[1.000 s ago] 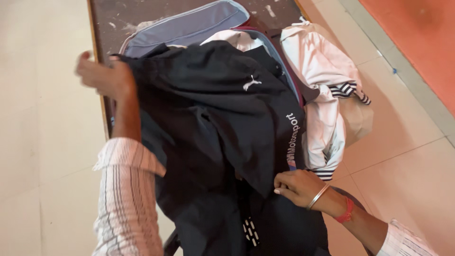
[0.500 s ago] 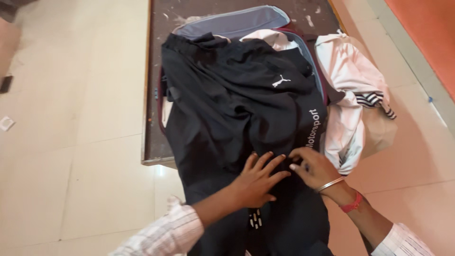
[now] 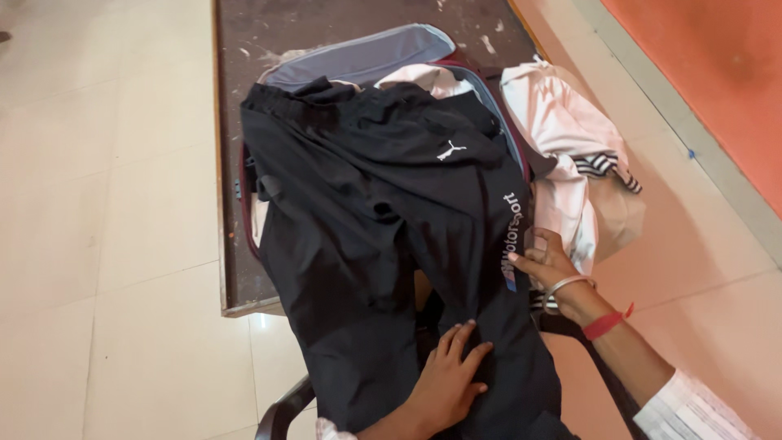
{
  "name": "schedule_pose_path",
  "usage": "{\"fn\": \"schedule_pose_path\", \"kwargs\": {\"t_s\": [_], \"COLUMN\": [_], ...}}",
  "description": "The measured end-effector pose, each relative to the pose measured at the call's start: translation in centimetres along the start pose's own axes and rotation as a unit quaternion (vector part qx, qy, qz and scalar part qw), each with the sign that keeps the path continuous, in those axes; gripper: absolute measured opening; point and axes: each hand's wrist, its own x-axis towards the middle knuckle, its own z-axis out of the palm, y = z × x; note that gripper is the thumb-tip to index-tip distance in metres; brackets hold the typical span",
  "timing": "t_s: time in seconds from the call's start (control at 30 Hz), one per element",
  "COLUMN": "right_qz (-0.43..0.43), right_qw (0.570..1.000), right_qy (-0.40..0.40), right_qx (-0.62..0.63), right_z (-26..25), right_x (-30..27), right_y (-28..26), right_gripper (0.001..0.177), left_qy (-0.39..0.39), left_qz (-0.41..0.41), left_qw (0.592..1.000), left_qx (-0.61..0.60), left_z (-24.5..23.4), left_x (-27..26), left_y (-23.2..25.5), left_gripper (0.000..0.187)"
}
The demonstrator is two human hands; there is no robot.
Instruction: The person folds a pair of black track pants and places them into a suitcase. They then fold a pair of black trousers and a black t-shirt, placing each item into the suitcase.
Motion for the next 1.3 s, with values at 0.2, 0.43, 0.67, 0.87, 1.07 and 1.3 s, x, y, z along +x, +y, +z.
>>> {"fn": "schedule_pose_path", "kwargs": {"t_s": [0.2,0.43,0.67,0.87,1.07,1.3], "right_qz": [-0.075,-0.144,-0.239,-0.331,-0.386,-0.484], "right_qw": [0.995,0.983,0.946,0.926,0.919,0.781], "right_qy": [-0.061,0.105,0.154,0.178,0.070,0.027], "right_qx": [-0.012,-0.042,0.153,0.040,-0.027,-0.393], "right_z": [0.1,-0.3,-2.0,-0.8,4.9,12.1], "right_x": [-0.7,-2.5,-0.7,-0.3,3.8,14.0], "right_y": [-0.6,-1.7,-0.5,-3.2,-12.4,-21.8], "right_gripper": [0.038,0.027,0.034,0.027,0.037,0.081], "left_qy": [-0.040,-0.100,-0.144,-0.112,-0.072,-0.066], "left_qz": [0.091,0.192,0.189,0.221,0.230,0.194], "left_qw": [0.992,0.976,0.963,0.961,0.968,0.960], "left_qx": [0.074,-0.005,-0.126,-0.122,0.076,0.193], "left_z": [0.7,-2.6,-1.6,3.7,0.5,-3.3], "left_x": [-0.9,-0.9,-2.2,-1.6,-2.0,-1.3], "left_y": [-1.1,0.1,-0.6,-3.2,-1.9,-2.0], "left_gripper": [0.042,0.020,0.027,0.036,0.023,0.028]}}
